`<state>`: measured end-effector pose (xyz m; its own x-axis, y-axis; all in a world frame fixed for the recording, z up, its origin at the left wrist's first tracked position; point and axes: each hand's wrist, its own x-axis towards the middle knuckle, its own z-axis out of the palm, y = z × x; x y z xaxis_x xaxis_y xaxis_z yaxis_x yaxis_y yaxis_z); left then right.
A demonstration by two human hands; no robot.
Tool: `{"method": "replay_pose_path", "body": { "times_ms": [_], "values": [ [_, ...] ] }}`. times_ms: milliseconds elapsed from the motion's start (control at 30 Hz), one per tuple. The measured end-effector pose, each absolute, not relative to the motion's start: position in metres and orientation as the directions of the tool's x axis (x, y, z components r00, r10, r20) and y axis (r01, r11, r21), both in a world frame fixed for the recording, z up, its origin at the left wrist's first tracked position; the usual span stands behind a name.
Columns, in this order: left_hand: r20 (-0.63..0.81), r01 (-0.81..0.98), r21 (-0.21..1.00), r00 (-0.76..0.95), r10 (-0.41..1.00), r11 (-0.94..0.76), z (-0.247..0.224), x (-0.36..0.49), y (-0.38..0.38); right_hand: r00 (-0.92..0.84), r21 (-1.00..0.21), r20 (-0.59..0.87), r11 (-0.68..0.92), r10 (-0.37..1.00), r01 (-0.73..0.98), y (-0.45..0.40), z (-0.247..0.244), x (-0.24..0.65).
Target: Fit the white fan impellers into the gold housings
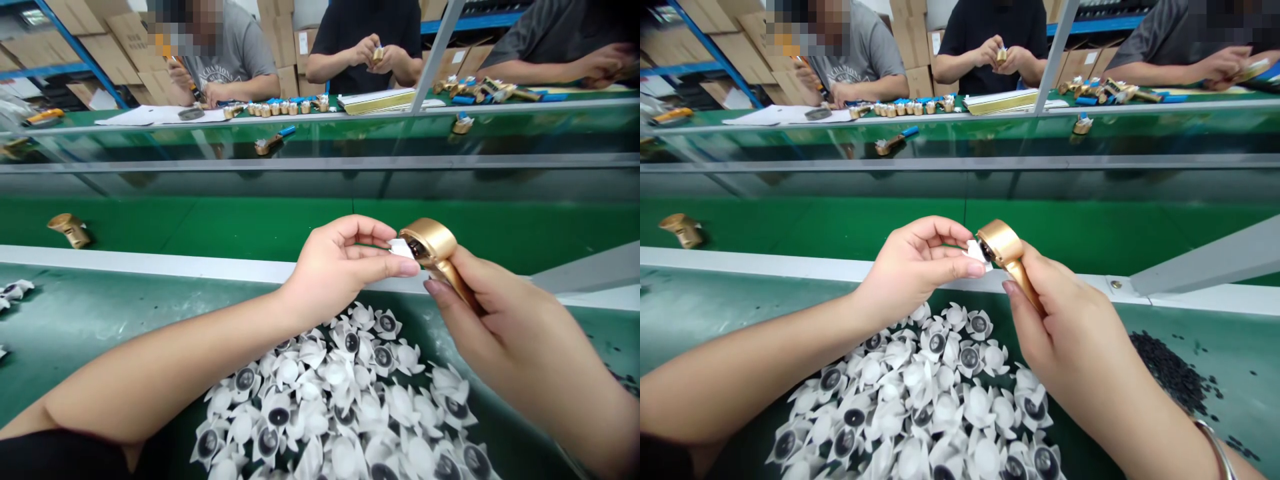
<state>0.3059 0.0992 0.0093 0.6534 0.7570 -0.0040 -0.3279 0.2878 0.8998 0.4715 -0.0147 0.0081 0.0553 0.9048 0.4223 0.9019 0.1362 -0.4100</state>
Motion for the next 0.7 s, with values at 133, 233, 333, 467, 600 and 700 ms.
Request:
{"method": "replay_pose_path", "body": {
  "times_ms": [133,233,333,467,600,700],
  "values": [
    [-0.053,-0.292,0.902,0.655,0.754,0.317,0.009,0.306,0.099,-0.002,-0.307,0.469,0.165,0.883,0.937,-0.016,0.006,0.466],
    [-0.112,-0.271,0.889,0.652,0.750,0.368,0.009,0.305,0.099,-0.009,-0.250,0.489,0.150,0.872,0.957,-0.019,0.006,0.461],
    [-0.173,-0.273,0.831,0.701,0.692,0.484,0.012,0.304,0.099,-0.001,-0.258,0.499,0.150,0.866,0.955,-0.023,0.009,0.460],
    [-0.204,-0.239,0.808,0.744,0.637,0.538,0.018,0.302,0.097,-0.067,-0.296,0.494,0.240,0.867,0.924,-0.025,0.015,0.465],
    [-0.179,-0.243,0.847,0.707,0.684,0.472,0.022,0.302,0.093,-0.144,-0.279,0.494,0.313,0.857,0.908,-0.024,0.017,0.473],
    [-0.220,-0.239,0.802,0.733,0.643,0.547,0.026,0.300,0.091,-0.180,-0.240,0.498,0.334,0.848,0.911,-0.025,0.015,0.475]
  ]
}}
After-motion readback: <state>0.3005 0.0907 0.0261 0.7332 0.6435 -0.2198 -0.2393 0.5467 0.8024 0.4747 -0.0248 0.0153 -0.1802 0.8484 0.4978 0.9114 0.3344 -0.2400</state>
